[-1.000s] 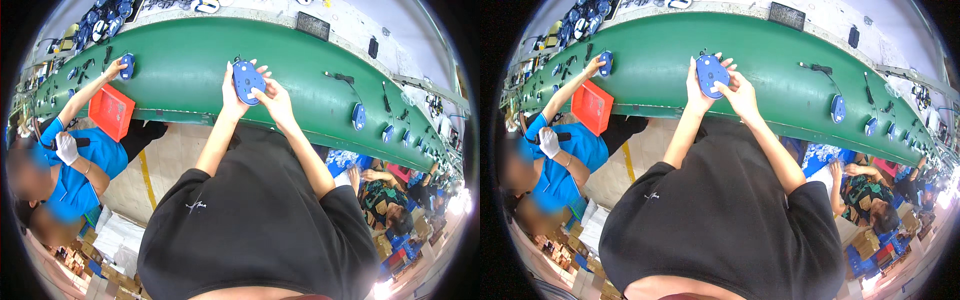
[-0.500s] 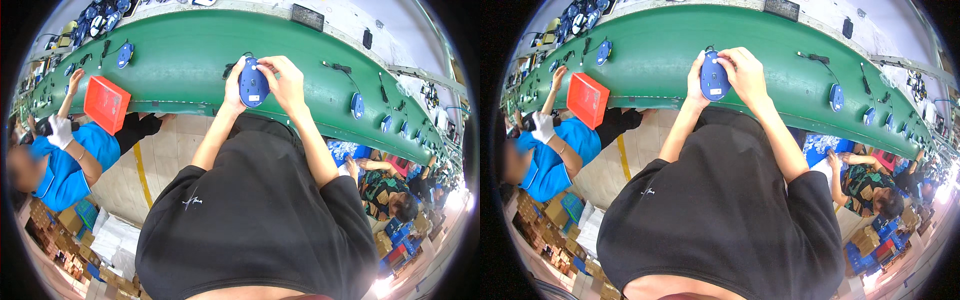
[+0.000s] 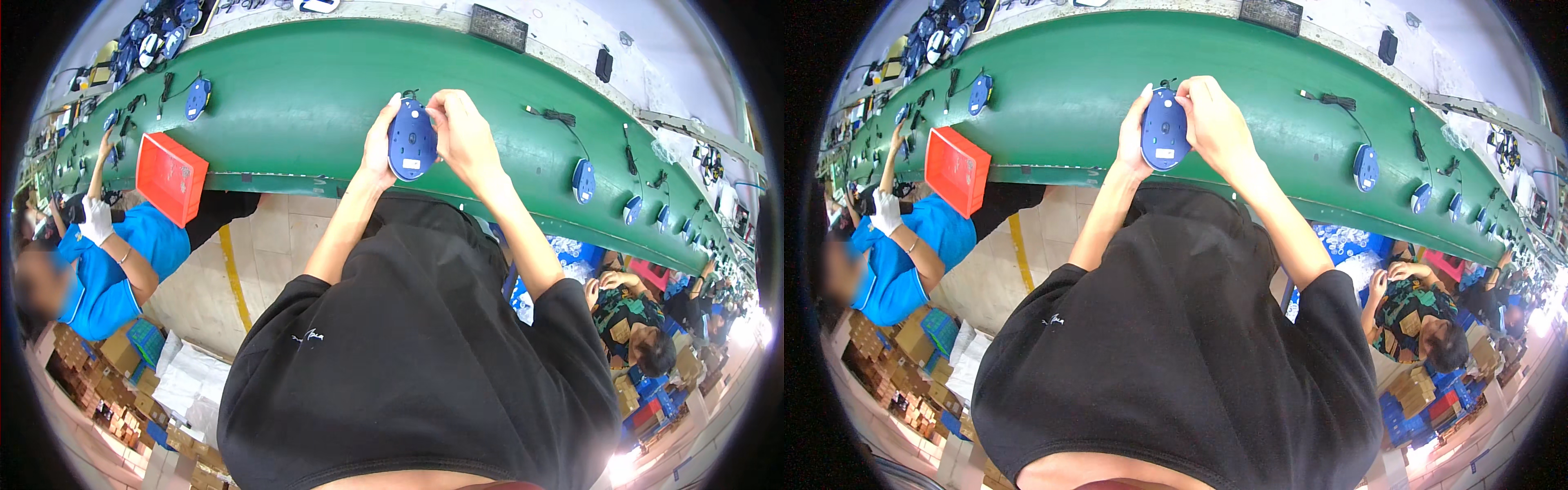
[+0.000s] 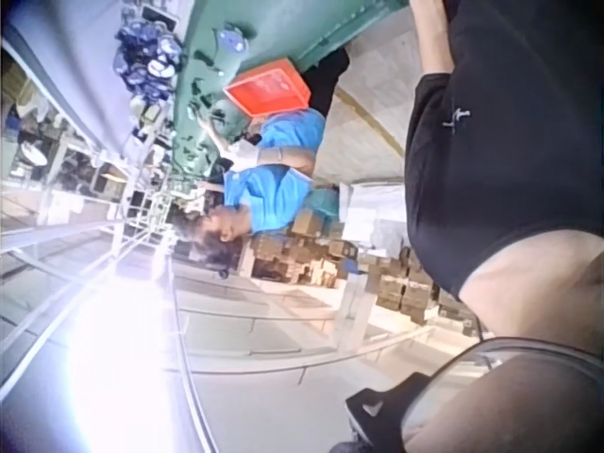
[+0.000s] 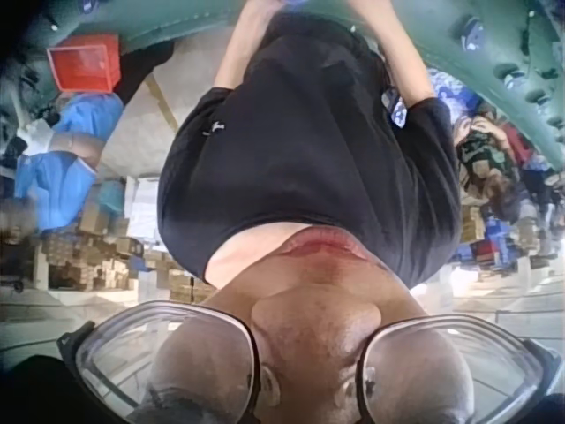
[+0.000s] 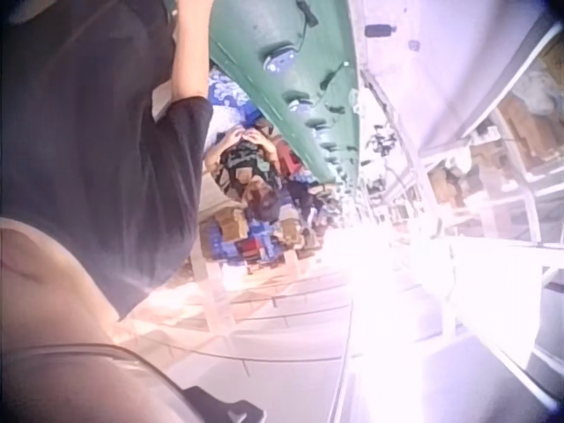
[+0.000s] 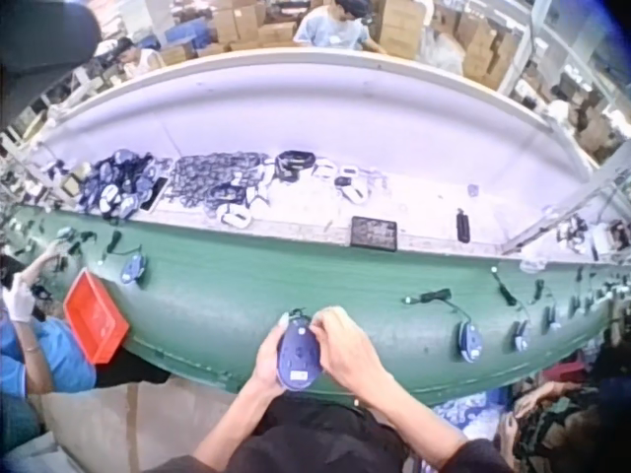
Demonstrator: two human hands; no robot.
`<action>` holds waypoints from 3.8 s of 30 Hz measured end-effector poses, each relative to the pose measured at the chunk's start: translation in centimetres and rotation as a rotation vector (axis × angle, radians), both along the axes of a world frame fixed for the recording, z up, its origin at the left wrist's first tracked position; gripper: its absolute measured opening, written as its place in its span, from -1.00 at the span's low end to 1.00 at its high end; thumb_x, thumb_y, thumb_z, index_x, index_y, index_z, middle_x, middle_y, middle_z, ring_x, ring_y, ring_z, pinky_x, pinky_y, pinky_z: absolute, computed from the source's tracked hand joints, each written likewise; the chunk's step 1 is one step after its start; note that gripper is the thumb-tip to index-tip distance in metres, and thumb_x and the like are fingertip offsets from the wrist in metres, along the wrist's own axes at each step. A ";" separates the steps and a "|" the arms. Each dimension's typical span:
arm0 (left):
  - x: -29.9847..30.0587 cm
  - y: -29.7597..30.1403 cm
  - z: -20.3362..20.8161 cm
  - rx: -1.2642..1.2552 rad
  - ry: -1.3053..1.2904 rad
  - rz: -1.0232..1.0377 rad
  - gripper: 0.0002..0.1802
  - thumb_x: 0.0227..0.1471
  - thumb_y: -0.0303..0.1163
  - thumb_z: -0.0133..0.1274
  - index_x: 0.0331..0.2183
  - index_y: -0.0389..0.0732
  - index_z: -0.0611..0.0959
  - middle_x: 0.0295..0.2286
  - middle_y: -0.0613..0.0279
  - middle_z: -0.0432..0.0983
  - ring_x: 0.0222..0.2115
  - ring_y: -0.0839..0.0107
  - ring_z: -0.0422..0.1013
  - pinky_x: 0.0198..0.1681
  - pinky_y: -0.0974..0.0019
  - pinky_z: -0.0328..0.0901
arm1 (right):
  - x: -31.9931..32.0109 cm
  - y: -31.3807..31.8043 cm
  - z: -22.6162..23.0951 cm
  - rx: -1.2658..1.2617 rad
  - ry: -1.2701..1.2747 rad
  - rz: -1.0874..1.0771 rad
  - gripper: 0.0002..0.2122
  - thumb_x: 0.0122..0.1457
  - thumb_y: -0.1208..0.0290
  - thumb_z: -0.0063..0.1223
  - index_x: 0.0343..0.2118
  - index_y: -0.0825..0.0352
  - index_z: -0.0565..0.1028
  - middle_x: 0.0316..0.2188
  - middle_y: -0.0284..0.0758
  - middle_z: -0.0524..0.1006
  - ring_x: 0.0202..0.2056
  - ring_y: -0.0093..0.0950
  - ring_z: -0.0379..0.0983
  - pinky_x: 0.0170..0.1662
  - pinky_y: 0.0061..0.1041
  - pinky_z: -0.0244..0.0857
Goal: The person assembles computer mice by installing small components into mouse bases, snapping the outer shells together by hand, and placing the assembled mice on the conveyor belt.
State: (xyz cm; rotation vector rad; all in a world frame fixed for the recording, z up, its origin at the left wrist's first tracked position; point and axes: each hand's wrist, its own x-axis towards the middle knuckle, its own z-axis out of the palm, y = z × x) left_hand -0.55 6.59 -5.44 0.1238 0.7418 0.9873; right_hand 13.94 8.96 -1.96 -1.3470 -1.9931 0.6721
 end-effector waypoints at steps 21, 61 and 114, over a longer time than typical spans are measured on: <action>0.5 4.0 -1.4 -0.191 -0.042 -0.063 -0.40 0.18 0.11 -0.25 -0.15 -0.26 0.52 -0.32 0.04 0.54 -0.39 0.18 0.53 -0.34 0.06 0.50 | 3.9 8.6 -5.9 0.054 -0.029 -0.029 -0.91 0.05 0.64 -0.01 -0.35 0.39 0.41 -0.36 -0.14 0.45 -0.29 -0.15 0.43 -0.20 -0.27 0.33; 1.3 -2.8 -5.9 0.083 0.316 -0.282 -0.47 0.14 0.13 -0.08 -0.12 -0.12 0.53 -0.30 0.38 0.48 -0.30 0.59 0.43 -0.34 0.48 0.34 | 2.8 -7.1 -2.8 -0.895 0.623 -0.381 -0.43 -0.07 0.15 0.31 -0.05 0.43 0.47 -0.38 -0.15 0.61 -0.39 -0.47 0.57 -0.27 -0.48 0.43; -2.8 -8.8 -6.4 0.033 0.643 -0.059 -0.65 0.18 -0.30 -0.17 -0.14 -0.29 0.58 -0.40 0.24 0.51 -0.44 0.49 0.41 -0.42 0.37 0.33 | -6.2 -9.9 -6.9 -0.199 -0.226 0.120 -0.79 0.18 0.48 -0.14 -0.19 0.47 0.42 -0.24 -0.03 0.43 -0.18 -0.09 0.32 -0.07 -0.21 0.19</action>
